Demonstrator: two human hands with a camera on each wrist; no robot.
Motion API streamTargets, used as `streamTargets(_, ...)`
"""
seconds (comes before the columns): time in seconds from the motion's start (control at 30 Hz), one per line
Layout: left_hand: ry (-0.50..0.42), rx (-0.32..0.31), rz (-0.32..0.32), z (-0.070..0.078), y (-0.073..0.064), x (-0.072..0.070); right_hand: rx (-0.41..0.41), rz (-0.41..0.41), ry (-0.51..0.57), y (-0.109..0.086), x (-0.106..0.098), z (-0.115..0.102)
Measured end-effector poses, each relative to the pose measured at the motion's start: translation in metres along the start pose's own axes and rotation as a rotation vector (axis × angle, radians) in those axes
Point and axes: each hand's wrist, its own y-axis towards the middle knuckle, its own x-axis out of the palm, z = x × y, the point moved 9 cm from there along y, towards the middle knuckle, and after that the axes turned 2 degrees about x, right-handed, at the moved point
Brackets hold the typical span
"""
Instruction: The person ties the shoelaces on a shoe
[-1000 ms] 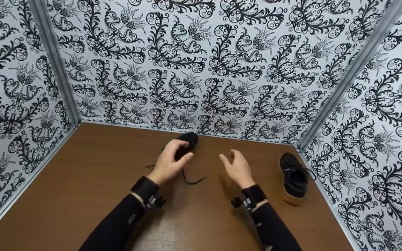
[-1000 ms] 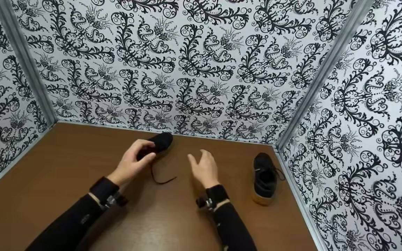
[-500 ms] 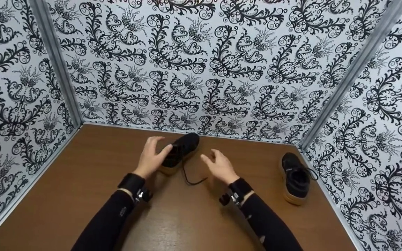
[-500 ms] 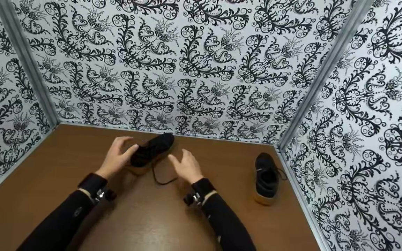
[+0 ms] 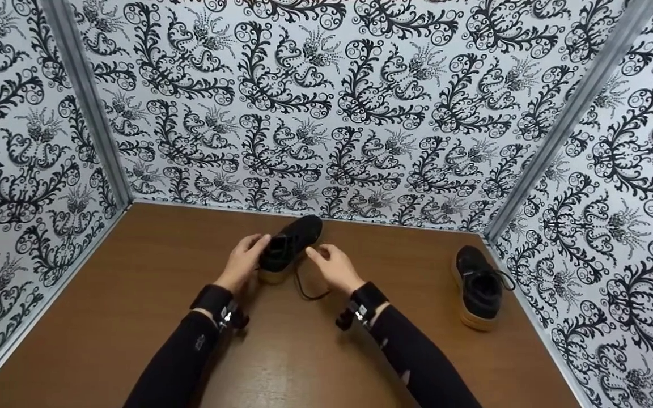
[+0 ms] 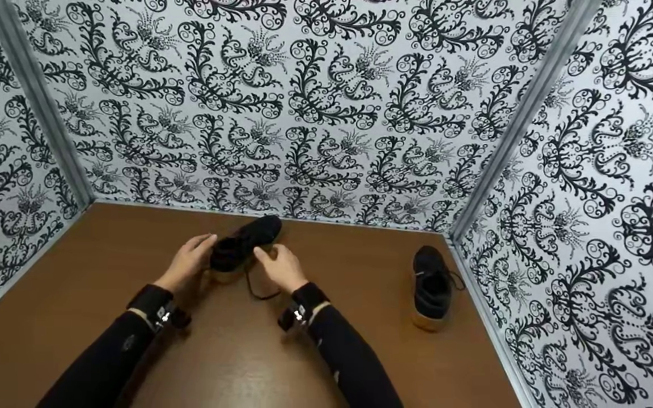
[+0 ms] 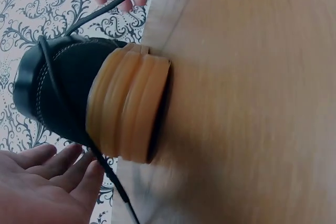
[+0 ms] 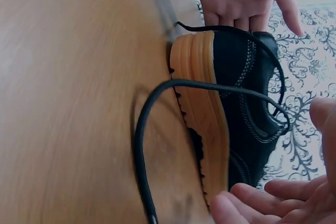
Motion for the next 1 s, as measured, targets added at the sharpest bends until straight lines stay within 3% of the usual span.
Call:
streamTargets(0.3,-0.107,-0.043,0.007,-0.008,-0.001,0.009,0.121,-0.075,0.331,0.007,0.025,0.008)
streamTargets(0.5,-0.06,-0.049,0.03,-0.011,-0.001,0.01,0.129,-0.076,0.323,0.013,0.032,0.007)
streamTargets(0.7,-0.043,-0.036,0.059,-0.004,-0.006,0.016,0.174,-0.102,0.393,0.014,0.039,0.004)
streamTargets(1.0,0.031,-0.017,0.033,-0.001,-0.009,0.029,0.184,-0.1,0.357,0.012,0.031,0.004)
